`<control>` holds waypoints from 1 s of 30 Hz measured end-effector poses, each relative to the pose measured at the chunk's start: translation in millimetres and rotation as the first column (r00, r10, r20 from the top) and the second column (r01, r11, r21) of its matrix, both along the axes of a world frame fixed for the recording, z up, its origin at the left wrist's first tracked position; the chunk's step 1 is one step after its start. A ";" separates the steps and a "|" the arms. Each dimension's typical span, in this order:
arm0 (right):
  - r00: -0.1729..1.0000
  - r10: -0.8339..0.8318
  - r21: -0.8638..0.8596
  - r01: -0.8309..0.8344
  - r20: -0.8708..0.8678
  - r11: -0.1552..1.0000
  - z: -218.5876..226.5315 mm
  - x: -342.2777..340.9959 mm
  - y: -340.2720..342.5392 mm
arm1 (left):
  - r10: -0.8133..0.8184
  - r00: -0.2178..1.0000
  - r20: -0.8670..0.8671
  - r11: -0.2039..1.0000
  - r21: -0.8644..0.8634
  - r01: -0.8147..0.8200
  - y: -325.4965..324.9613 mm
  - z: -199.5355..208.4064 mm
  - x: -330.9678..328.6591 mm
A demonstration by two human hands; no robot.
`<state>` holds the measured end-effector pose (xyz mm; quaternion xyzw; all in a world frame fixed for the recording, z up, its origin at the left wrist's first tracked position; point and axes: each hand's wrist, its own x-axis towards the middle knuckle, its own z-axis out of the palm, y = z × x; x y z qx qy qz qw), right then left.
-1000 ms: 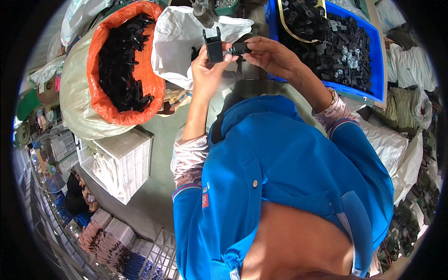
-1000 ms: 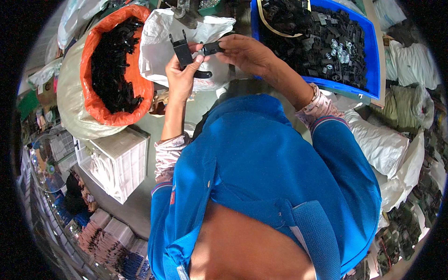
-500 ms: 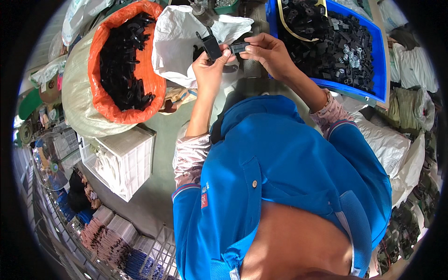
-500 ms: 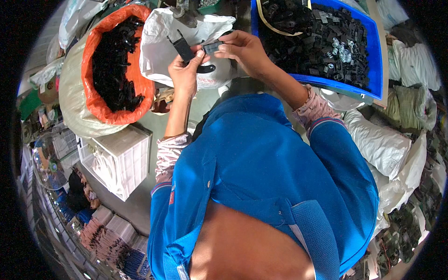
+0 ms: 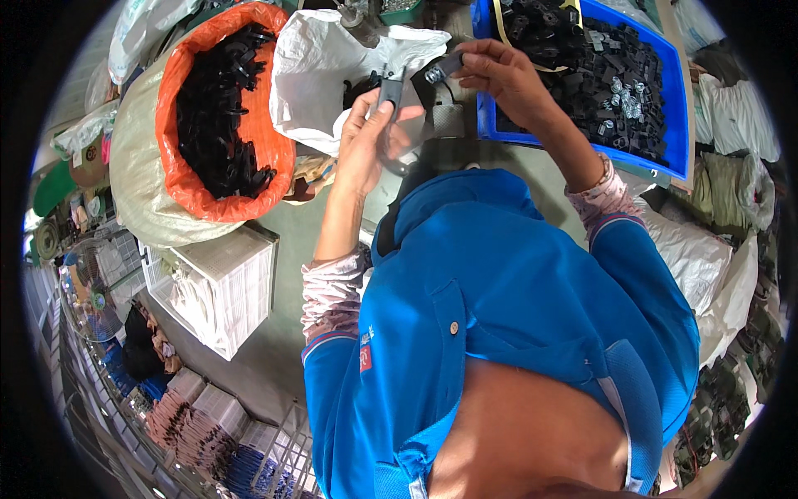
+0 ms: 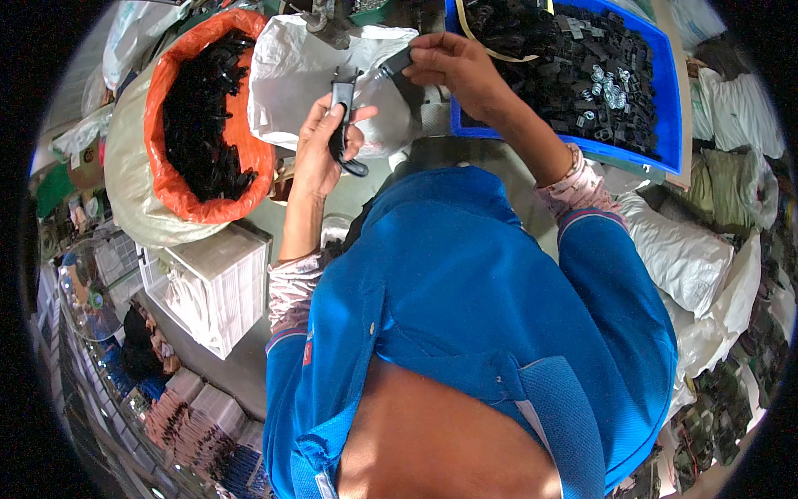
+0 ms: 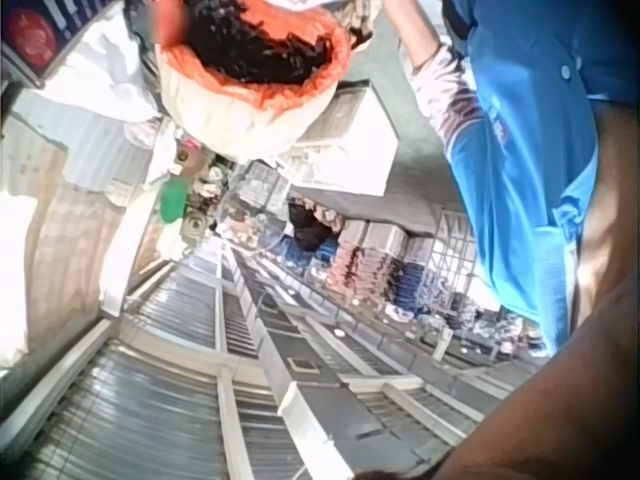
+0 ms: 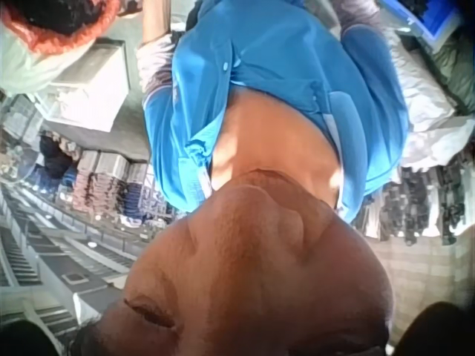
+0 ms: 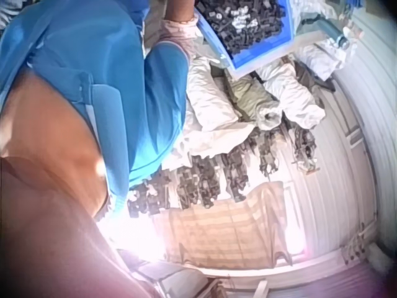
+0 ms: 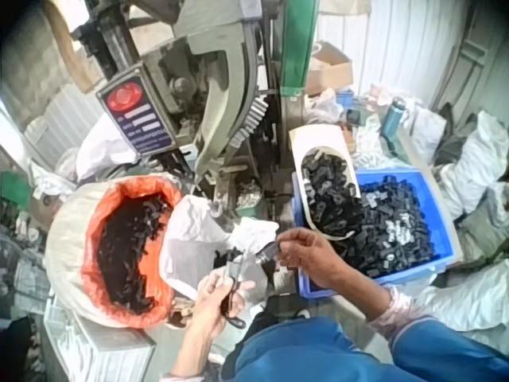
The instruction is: The person picks small black plastic components from a blue bin and assembles them by hand, inserting a small metal piece into each one. The assembled units are then placed into a white bag. The person repeats this process continuously.
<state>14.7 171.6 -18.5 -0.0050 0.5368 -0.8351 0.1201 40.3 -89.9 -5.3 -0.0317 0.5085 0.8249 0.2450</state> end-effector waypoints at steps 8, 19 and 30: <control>0.992 0.025 0.178 -0.004 -0.120 0.984 14.2 -13.8 -0.1 | -0.082 0.997 -0.011 0.992 -0.095 0.081 11.9 7.4 13.2; 0.989 0.108 0.276 -0.075 -0.105 0.958 17.5 -15.4 1.4 | -0.100 0.995 0.031 0.990 -0.101 0.102 19.2 5.7 17.2; 0.999 0.053 0.140 -0.054 0.015 0.989 -5.4 -16.4 -4.5 | -0.076 0.994 0.076 0.995 -0.052 0.080 27.7 0.2 21.7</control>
